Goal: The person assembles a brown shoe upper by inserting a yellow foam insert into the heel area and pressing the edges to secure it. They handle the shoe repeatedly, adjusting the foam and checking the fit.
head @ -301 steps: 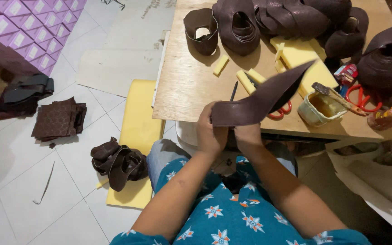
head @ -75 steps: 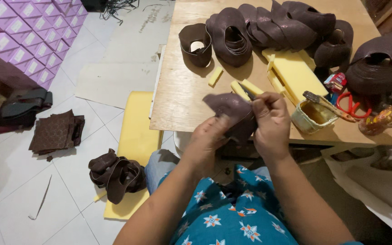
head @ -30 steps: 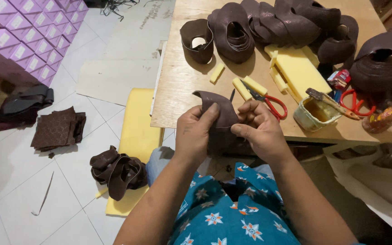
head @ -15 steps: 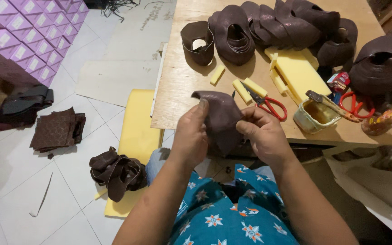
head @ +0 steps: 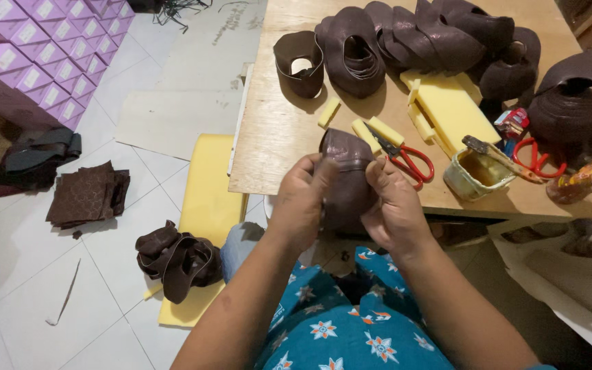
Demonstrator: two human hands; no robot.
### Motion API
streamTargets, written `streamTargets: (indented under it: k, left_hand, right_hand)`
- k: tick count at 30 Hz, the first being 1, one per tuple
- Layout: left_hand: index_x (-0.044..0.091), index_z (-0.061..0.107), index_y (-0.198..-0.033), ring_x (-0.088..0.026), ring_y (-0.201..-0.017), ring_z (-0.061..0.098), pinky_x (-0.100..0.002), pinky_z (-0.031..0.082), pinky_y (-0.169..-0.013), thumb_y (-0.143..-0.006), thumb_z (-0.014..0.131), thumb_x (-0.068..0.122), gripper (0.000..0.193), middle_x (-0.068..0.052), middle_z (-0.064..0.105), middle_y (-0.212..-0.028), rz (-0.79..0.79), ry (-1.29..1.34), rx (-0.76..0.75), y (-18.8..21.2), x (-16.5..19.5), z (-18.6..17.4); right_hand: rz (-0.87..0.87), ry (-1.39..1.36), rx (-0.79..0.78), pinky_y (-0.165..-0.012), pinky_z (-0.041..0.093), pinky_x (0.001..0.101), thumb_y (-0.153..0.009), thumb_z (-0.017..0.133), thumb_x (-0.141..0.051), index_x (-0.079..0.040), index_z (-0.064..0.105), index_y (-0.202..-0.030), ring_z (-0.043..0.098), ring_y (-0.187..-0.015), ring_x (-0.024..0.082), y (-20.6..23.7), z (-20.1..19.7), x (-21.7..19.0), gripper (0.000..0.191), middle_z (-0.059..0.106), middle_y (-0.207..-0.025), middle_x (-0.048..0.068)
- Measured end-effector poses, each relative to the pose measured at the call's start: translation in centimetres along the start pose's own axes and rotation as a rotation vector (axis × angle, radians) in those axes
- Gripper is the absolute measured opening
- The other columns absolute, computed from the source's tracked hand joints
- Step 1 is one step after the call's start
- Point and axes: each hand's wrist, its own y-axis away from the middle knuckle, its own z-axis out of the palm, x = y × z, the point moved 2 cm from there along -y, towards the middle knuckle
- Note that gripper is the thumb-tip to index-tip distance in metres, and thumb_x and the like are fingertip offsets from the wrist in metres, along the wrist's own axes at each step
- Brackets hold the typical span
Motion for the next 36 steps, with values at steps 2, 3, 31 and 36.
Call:
streamTargets:
  k: [2,3,31,36]
  left_hand:
    - [0.003,0.062,-0.112,-0.012,-0.086,0.071,-0.025,0.059,-0.076,-0.086,0.075,0.015,0.031,-0.006,0.074,-0.099,0.071,-0.17,-0.008,0.4,0.1,0.2]
    - [0.002,0.061,-0.112,-0.011,-0.09,0.071,-0.024,0.06,-0.082,-0.082,0.078,0.01,0.035,-0.006,0.074,-0.101,0.106,-0.254,-0.012,0.5,0.1,0.3]
    - [0.003,0.063,-0.123,-0.026,-0.101,0.07,-0.04,0.059,-0.084,-0.103,0.064,0.031,0.035,-0.013,0.071,-0.114,-0.001,0.433,-0.012,-1.3,-2.8,-1.6]
    - [0.006,0.061,-0.123,-0.021,-0.108,0.071,-0.036,0.059,-0.095,-0.102,0.062,0.027,0.029,-0.009,0.072,-0.119,-0.067,0.648,0.068,-1.8,-4.6,-1.7]
  right_hand:
    - [0.017,0.064,0.036,-0.1,0.053,0.0349,-0.105,0.062,-0.023,-0.007,0.062,-0.114,0.068,-0.105,0.015,-0.1,0.2,0.3,0.019,0.071,-0.111,0.004]
    - [0.025,0.097,0.054,-0.098,0.053,0.0348,-0.103,0.062,-0.023,-0.008,0.062,-0.114,0.068,-0.105,0.015,-0.2,0.4,0.4,0.019,0.071,-0.111,0.004]
    - [-0.588,1.335,0.029,-0.101,0.048,0.0273,-0.107,0.063,-0.017,0.003,0.066,-0.129,0.06,-0.112,0.015,0.2,1.6,-3.8,0.03,0.063,-0.123,0.007]
    - [-0.411,1.075,0.073,-0.109,0.046,0.0282,-0.109,0.056,-0.019,-0.001,0.063,-0.136,0.061,-0.122,0.015,-0.2,1.1,-1.0,0.033,0.068,-0.131,0.005]
